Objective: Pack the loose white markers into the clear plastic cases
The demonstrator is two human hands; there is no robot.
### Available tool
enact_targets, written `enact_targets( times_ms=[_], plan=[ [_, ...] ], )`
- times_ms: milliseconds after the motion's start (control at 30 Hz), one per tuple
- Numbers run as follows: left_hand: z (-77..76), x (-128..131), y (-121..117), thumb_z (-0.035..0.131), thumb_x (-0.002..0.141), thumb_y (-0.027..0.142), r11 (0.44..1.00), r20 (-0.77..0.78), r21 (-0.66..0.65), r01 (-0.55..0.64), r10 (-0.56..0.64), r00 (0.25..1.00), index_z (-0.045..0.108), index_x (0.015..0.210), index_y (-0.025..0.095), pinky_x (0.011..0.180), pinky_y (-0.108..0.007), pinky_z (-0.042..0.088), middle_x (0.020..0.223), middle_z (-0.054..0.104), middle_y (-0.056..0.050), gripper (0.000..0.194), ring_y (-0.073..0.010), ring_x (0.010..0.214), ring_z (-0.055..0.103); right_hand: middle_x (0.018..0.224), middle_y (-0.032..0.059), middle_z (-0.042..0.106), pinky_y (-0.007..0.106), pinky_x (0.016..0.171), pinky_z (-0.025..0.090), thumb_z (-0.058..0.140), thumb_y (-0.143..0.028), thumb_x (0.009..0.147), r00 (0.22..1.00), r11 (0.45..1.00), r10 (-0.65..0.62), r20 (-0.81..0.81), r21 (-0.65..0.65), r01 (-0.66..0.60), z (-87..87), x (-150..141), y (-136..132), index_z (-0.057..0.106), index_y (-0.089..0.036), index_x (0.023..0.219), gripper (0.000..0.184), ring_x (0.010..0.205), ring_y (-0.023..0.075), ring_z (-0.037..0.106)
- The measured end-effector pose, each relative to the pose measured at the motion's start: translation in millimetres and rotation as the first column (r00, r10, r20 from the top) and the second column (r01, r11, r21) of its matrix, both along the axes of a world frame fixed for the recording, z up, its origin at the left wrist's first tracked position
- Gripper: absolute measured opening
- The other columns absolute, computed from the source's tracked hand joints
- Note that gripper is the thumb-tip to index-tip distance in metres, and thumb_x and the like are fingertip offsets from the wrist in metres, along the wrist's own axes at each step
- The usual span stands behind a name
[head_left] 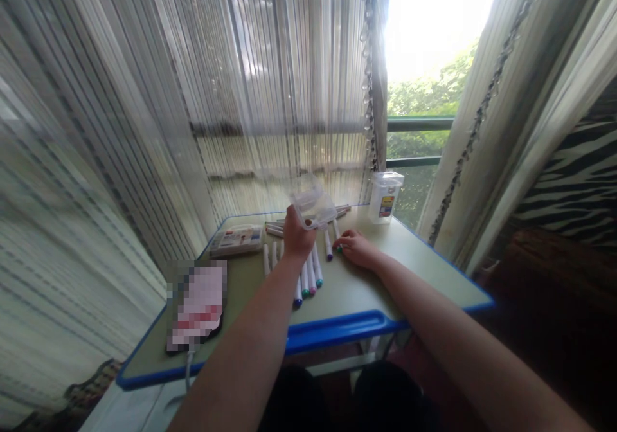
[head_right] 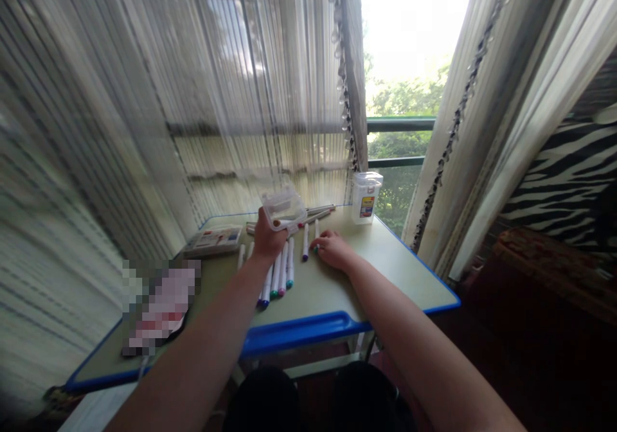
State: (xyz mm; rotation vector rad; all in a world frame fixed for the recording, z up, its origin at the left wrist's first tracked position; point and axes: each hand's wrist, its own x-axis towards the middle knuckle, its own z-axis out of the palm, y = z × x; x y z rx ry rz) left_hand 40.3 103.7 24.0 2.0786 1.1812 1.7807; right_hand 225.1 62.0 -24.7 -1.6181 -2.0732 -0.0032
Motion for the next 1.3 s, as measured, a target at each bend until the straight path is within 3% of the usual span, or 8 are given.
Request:
enact_targets(
  times_ms=[267, 433, 600, 833, 1033, 1300],
  plan=[
    [-7.1, -1.9, 3.1, 0.062, 0.06, 0.011, 1.0, -0.061, 0.005, 0.017, -0.017, 0.998, 0.043, 0.096, 0.022, 0.077, -0.041, 0.051, 0.091, 0.06, -0.006, 0.042, -0.0264, 0.088, 0.062, 0.098, 0.0112, 0.06, 0.039, 0.086, 0.039, 0.05, -0.014, 0.082, 0.993, 0.995, -0.098, 0.069, 0.007, 0.098, 1.8, -3.6, -6.4, 0.068, -0.027, 0.103, 0.031, 0.096, 0.0264, 0.051],
    [-8.9, -2.2, 5.7, 0.064, 0.058, 0.011, 1.0, -0.032, 0.001, 0.014, -0.014, 0.999, 0.043, 0.096, 0.023, 0.076, -0.042, 0.051, 0.09, 0.06, -0.006, 0.044, -0.0269, 0.088, 0.061, 0.096, 0.0111, 0.062, 0.035, 0.082, 0.041, 0.048, -0.018, 0.086, 0.994, 0.976, -0.107, 0.023, 0.195, 0.1, 7.0, 1.5, -5.4, 0.064, -0.022, 0.101, 0.023, 0.089, 0.0236, 0.053],
    [-8.8, -0.4, 6.1, 0.062, 0.06, 0.012, 0.999, -0.042, 0.029, 0.027, -0.026, 0.999, 0.043, 0.096, 0.023, 0.077, -0.041, 0.05, 0.091, 0.059, -0.007, 0.043, -0.026, 0.089, 0.061, 0.091, 0.0104, 0.065, 0.032, 0.078, 0.044, 0.041, -0.026, 0.092, 0.988, 0.91, -0.027, -0.152, 0.405, 0.088, 13.5, 4.1, -5.4, 0.061, -0.02, 0.094, 0.021, 0.084, 0.0213, 0.057],
    [-8.3, -2.5, 5.1, 0.059, 0.061, 0.013, 0.999, -0.06, 0.029, 0.028, -0.026, 0.998, 0.042, 0.094, 0.024, 0.075, -0.041, 0.05, 0.089, 0.059, -0.005, 0.039, -0.026, 0.086, 0.061, 0.082, 0.0072, 0.065, 0.029, 0.066, 0.046, 0.044, -0.032, 0.09, 0.937, 0.815, -0.025, -0.348, 0.535, 0.221, 22.1, 2.8, -12.6, 0.058, -0.02, 0.097, 0.02, 0.067, 0.0171, 0.057],
    [-8.1, -0.3, 5.2, 0.062, 0.06, 0.009, 1.0, -0.075, 0.004, 0.025, -0.024, 0.997, 0.042, 0.095, 0.022, 0.079, -0.042, 0.051, 0.09, 0.059, -0.006, 0.042, -0.0269, 0.089, 0.061, 0.073, 0.0035, 0.06, 0.029, 0.066, 0.047, 0.045, -0.033, 0.09, 0.93, 0.74, -0.031, -0.365, 0.617, 0.267, 24.9, 3.9, -16.3, 0.057, -0.019, 0.097, 0.019, 0.063, 0.0161, 0.054],
    [-8.7, -1.8, 6.2, 0.06, 0.062, 0.006, 0.999, -0.027, -0.047, 0.001, -0.002, 1.0, 0.043, 0.094, 0.021, 0.079, -0.044, 0.05, 0.092, 0.059, -0.008, 0.04, -0.0277, 0.09, 0.06, 0.088, 0.0072, 0.061, 0.033, 0.068, 0.049, 0.042, -0.032, 0.092, 0.906, 0.637, 0.008, -0.423, 0.701, 0.321, 34.8, 3.5, -29.6, 0.047, -0.02, 0.104, 0.018, 0.069, 0.0167, 0.057]
  ],
)
